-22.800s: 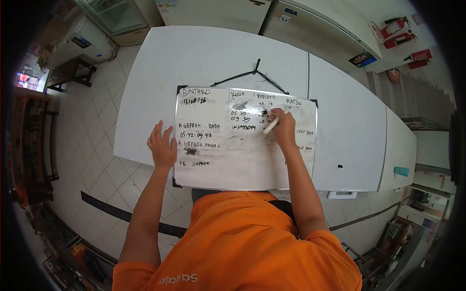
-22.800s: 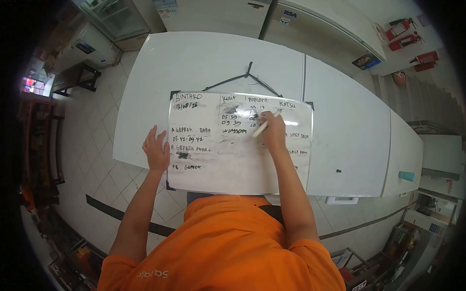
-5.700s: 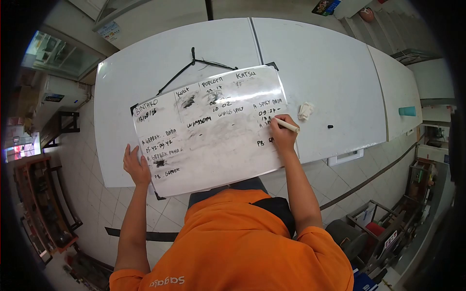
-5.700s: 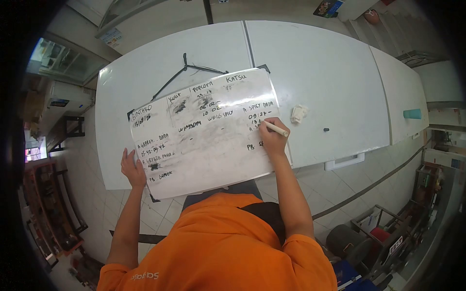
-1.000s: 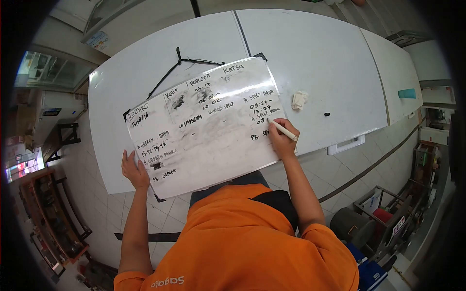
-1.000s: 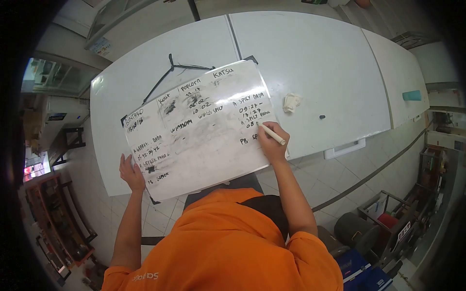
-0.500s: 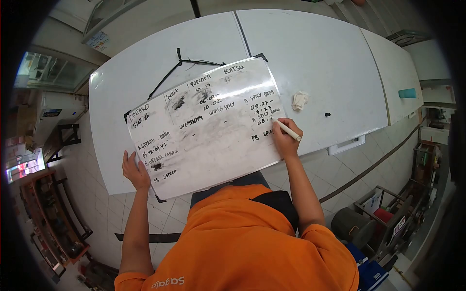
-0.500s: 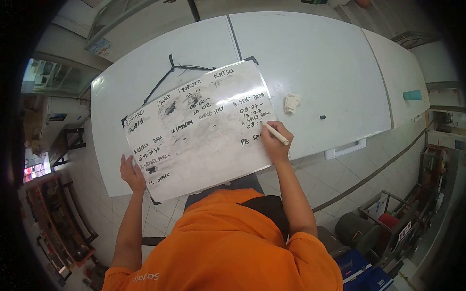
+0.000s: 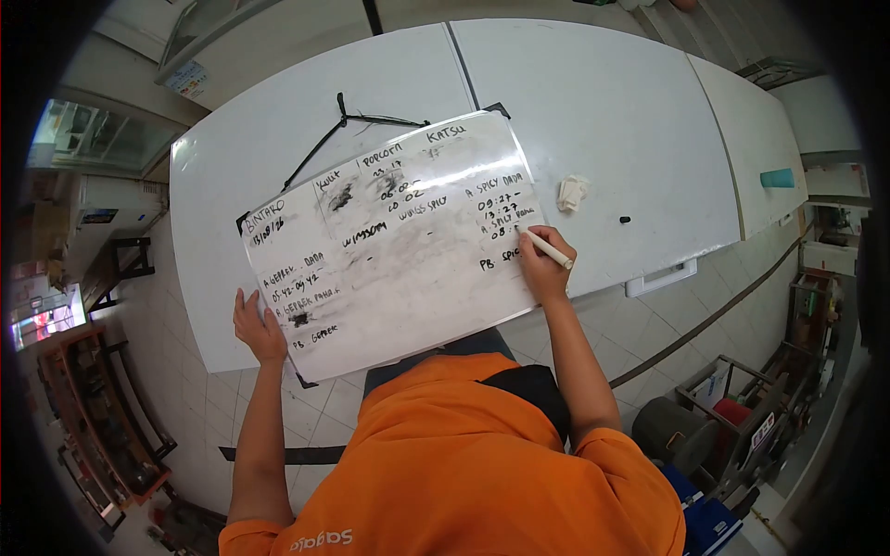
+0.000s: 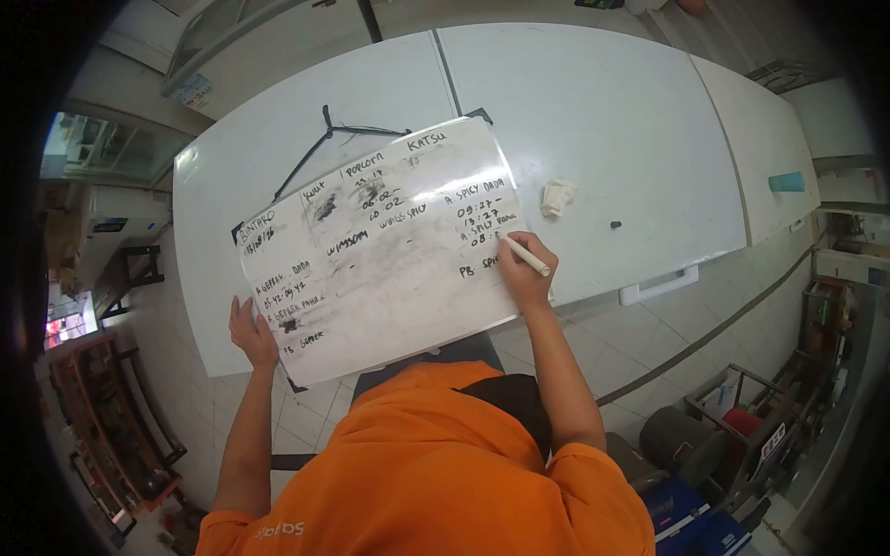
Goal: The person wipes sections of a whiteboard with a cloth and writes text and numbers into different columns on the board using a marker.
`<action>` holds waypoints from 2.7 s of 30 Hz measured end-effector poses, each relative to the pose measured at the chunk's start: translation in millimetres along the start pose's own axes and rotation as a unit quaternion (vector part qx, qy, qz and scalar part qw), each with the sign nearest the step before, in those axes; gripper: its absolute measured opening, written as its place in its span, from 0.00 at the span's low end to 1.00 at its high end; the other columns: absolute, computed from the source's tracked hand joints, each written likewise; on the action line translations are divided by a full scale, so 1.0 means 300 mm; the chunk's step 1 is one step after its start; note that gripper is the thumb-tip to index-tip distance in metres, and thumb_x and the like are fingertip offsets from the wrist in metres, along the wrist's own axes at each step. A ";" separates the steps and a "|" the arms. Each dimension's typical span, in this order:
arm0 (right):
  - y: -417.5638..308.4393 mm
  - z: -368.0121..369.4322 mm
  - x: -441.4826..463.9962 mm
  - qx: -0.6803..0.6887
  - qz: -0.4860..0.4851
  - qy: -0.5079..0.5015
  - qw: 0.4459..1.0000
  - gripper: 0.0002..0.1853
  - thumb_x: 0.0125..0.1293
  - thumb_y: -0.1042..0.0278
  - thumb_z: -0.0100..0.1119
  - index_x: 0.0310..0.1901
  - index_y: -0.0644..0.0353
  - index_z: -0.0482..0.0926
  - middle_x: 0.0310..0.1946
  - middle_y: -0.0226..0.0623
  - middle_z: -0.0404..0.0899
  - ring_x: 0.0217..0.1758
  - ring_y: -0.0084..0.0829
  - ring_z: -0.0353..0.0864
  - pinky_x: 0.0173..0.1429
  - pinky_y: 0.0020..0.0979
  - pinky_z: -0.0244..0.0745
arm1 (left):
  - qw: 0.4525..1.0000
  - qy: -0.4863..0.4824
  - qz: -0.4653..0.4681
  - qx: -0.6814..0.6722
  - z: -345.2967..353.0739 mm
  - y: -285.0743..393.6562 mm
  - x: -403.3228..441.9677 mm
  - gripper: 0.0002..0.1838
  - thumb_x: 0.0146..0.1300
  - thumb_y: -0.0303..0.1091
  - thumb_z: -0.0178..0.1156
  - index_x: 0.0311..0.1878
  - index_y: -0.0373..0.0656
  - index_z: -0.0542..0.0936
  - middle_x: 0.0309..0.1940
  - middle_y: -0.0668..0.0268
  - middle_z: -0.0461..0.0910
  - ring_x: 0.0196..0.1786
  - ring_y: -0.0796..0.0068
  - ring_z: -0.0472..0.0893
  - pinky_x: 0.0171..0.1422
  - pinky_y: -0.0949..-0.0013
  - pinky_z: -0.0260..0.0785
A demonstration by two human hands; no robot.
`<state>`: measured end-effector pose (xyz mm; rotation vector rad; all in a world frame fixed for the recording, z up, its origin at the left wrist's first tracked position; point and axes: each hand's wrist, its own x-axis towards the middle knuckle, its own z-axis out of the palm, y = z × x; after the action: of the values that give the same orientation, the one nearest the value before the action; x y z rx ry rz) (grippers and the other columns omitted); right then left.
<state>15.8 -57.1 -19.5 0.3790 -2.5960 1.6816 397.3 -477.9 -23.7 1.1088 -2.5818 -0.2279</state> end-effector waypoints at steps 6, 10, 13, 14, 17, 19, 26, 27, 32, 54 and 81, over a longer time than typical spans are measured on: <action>0.001 0.004 0.003 0.005 -0.001 0.004 1.000 0.08 0.67 0.72 0.74 0.43 0.67 0.89 0.28 0.34 0.88 0.27 0.18 0.81 0.35 0.24 0.77 | 1.000 -0.001 0.000 -0.002 0.004 -0.007 -0.001 0.27 0.70 0.32 0.58 0.73 0.43 0.77 0.84 0.53 0.65 0.82 0.46 0.64 0.84 0.38 0.47; -0.001 -0.004 0.003 0.001 -0.003 0.003 1.000 0.08 0.67 0.73 0.74 0.43 0.67 0.88 0.28 0.35 0.89 0.27 0.18 0.82 0.35 0.24 0.77 | 1.000 -0.003 -0.001 0.003 0.002 -0.005 -0.003 0.28 0.70 0.31 0.58 0.73 0.43 0.77 0.84 0.53 0.64 0.82 0.46 0.64 0.84 0.38 0.47; -0.010 -0.006 0.001 -0.020 -0.006 -0.004 1.000 0.07 0.67 0.74 0.73 0.43 0.67 0.88 0.28 0.35 0.89 0.28 0.18 0.82 0.35 0.25 0.77 | 1.000 0.000 0.001 0.004 0.005 -0.007 -0.004 0.27 0.71 0.32 0.58 0.73 0.43 0.77 0.84 0.53 0.64 0.82 0.46 0.64 0.84 0.38 0.47; 0.000 -0.005 0.002 -0.014 -0.007 0.001 1.000 0.07 0.67 0.74 0.73 0.42 0.67 0.88 0.28 0.35 0.89 0.28 0.18 0.82 0.35 0.25 0.77 | 1.000 0.002 0.004 0.003 0.007 -0.009 -0.004 0.27 0.71 0.32 0.58 0.73 0.43 0.77 0.84 0.53 0.64 0.82 0.46 0.64 0.84 0.38 0.47; 0.007 -0.008 0.003 -0.007 -0.008 0.003 1.000 0.07 0.66 0.74 0.73 0.42 0.68 0.88 0.28 0.35 0.88 0.28 0.18 0.82 0.35 0.25 0.77 | 1.000 0.000 0.008 0.001 0.005 -0.010 -0.003 0.27 0.71 0.32 0.57 0.73 0.43 0.77 0.84 0.53 0.64 0.82 0.46 0.63 0.85 0.38 0.47; -0.015 -0.022 0.003 -0.017 -0.005 -0.009 1.000 0.06 0.67 0.75 0.73 0.42 0.68 0.88 0.27 0.34 0.88 0.28 0.18 0.82 0.35 0.25 0.77 | 1.000 0.000 0.007 0.005 0.004 -0.005 -0.005 0.27 0.72 0.33 0.57 0.74 0.43 0.77 0.84 0.52 0.64 0.82 0.46 0.63 0.85 0.38 0.47; -0.005 -0.028 0.020 0.005 0.020 0.022 1.000 0.06 0.67 0.74 0.73 0.42 0.68 0.88 0.28 0.33 0.88 0.28 0.17 0.81 0.35 0.25 0.77 | 1.000 -0.002 0.006 0.014 0.006 -0.011 -0.003 0.27 0.73 0.35 0.56 0.74 0.43 0.76 0.83 0.52 0.65 0.82 0.46 0.64 0.84 0.38 0.47; -0.004 -0.027 0.017 -0.003 0.019 0.023 1.000 0.07 0.67 0.74 0.73 0.42 0.67 0.88 0.28 0.33 0.88 0.28 0.17 0.81 0.35 0.25 0.77 | 1.000 -0.001 0.008 0.012 0.008 -0.014 -0.003 0.27 0.73 0.35 0.56 0.74 0.43 0.77 0.83 0.52 0.65 0.82 0.46 0.64 0.84 0.38 0.48; 0.007 -0.018 0.017 -0.002 0.014 0.026 1.000 0.07 0.66 0.73 0.74 0.42 0.67 0.88 0.27 0.32 0.87 0.28 0.17 0.80 0.35 0.25 0.77 | 1.000 -0.001 0.008 0.008 0.005 -0.011 -0.004 0.27 0.72 0.34 0.56 0.73 0.43 0.77 0.83 0.52 0.65 0.82 0.45 0.64 0.84 0.38 0.48; -0.022 0.011 -0.065 0.001 -0.003 -0.025 1.000 0.08 0.65 0.72 0.76 0.41 0.66 0.88 0.26 0.34 0.87 0.26 0.19 0.82 0.33 0.24 0.77 | 1.000 -0.002 0.002 0.002 0.007 -0.016 -0.005 0.27 0.72 0.35 0.57 0.74 0.45 0.76 0.84 0.54 0.65 0.83 0.47 0.63 0.85 0.39 0.46; 0.000 -0.023 0.008 -0.018 0.046 0.064 0.997 0.08 0.68 0.72 0.74 0.44 0.68 0.88 0.28 0.32 0.87 0.29 0.18 0.80 0.37 0.25 0.77 | 1.000 -0.005 -0.003 0.009 0.006 -0.010 -0.009 0.27 0.72 0.34 0.57 0.74 0.45 0.76 0.84 0.54 0.64 0.83 0.46 0.63 0.85 0.38 0.46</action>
<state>12.7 -51.3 -16.2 0.1478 -2.5837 1.6229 400.4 -478.0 -27.0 1.1258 -2.5946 -0.2136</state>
